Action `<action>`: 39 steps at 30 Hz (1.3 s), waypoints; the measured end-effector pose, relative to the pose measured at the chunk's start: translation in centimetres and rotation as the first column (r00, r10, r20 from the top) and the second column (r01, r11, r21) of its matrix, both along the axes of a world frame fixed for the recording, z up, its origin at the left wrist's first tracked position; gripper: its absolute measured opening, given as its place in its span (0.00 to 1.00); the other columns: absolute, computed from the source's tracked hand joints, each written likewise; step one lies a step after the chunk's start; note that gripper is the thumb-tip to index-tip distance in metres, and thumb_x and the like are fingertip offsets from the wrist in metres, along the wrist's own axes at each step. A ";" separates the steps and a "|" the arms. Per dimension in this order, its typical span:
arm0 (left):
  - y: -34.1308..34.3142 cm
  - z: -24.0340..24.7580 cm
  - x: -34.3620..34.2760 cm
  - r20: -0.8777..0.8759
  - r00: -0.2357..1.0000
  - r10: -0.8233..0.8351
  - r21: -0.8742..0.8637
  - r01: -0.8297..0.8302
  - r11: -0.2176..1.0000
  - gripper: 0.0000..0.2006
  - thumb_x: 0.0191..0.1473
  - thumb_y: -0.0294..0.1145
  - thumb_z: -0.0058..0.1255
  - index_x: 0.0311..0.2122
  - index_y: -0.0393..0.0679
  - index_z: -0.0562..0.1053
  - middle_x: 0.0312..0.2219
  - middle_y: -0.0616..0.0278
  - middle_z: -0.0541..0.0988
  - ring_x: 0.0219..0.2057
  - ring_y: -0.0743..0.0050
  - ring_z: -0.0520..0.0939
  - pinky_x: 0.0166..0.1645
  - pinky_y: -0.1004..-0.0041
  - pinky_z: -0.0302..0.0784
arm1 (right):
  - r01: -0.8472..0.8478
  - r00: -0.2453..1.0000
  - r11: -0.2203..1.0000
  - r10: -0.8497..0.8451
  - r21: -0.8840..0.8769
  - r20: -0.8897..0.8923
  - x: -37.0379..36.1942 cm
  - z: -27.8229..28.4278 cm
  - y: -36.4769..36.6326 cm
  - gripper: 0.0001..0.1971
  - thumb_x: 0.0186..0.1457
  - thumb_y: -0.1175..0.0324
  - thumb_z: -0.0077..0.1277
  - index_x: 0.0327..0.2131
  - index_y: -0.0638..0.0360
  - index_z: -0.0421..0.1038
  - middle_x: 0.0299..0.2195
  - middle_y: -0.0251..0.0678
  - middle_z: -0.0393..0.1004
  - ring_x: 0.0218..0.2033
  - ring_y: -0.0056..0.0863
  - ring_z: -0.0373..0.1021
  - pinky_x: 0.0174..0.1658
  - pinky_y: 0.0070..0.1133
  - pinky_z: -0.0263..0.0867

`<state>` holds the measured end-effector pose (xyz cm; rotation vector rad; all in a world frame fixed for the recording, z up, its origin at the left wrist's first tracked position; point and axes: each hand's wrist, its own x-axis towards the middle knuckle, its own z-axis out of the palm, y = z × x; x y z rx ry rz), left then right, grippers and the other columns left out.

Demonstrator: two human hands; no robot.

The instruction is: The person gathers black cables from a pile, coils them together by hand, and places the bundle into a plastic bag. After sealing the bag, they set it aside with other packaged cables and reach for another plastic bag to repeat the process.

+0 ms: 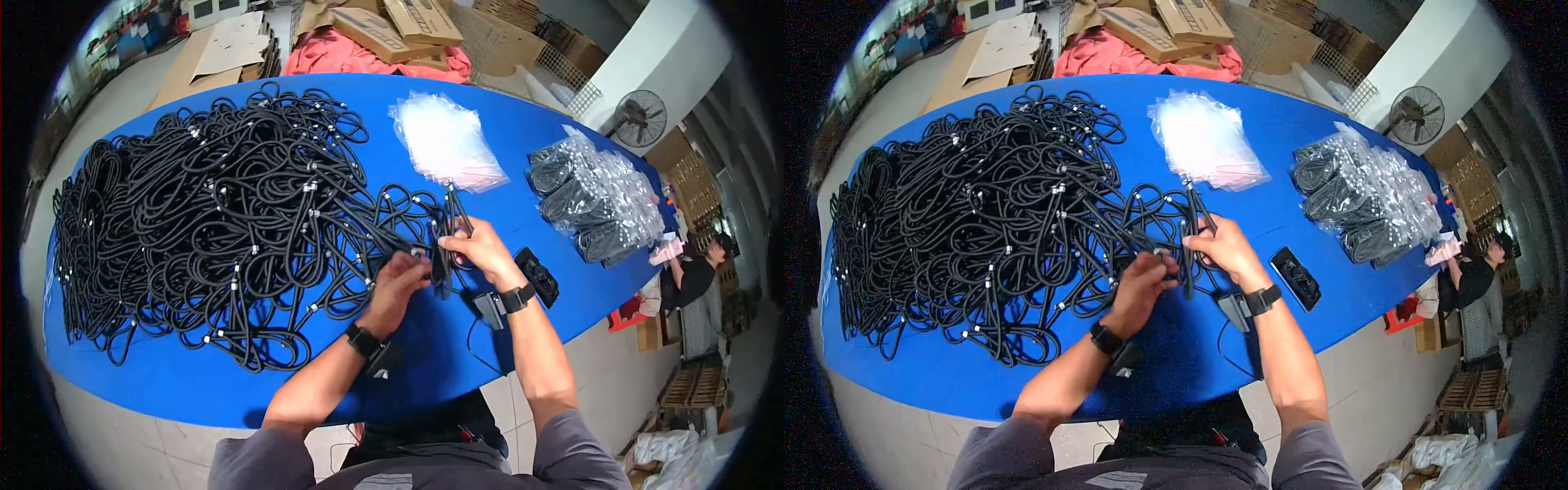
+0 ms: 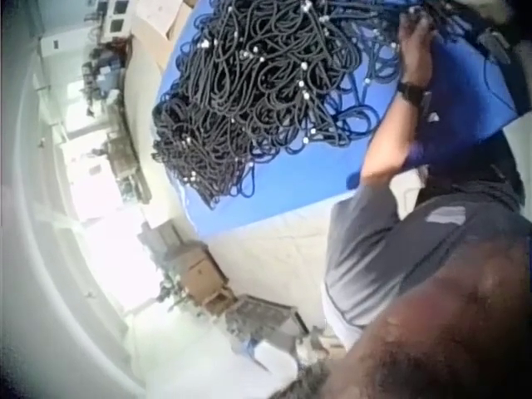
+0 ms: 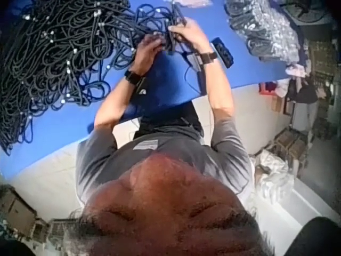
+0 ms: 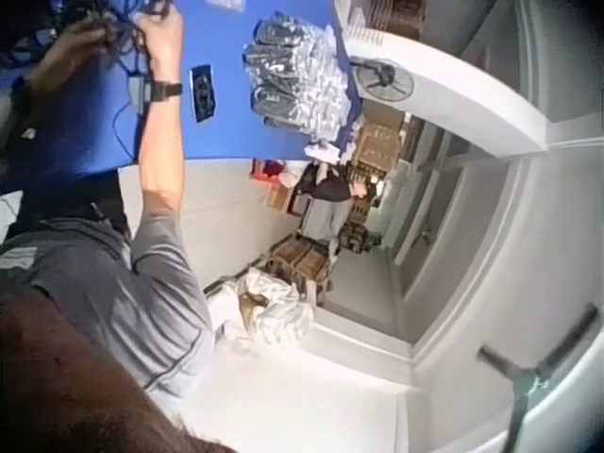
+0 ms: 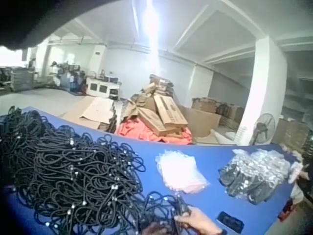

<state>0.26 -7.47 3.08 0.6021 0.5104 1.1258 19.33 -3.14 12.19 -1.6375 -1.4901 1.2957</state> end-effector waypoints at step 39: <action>-1.6 -3.9 -7.0 -0.455 0.717 -0.529 0.241 0.671 0.702 0.13 0.62 0.37 0.51 0.29 0.39 0.76 0.22 0.62 0.80 0.21 0.77 0.79 0.27 0.77 0.75 | -0.705 0.505 0.623 0.107 0.338 0.856 -19.6 -5.3 2.6 0.51 0.40 0.57 0.68 0.66 0.60 0.51 0.61 0.55 0.60 0.60 0.55 0.59 0.59 0.42 0.60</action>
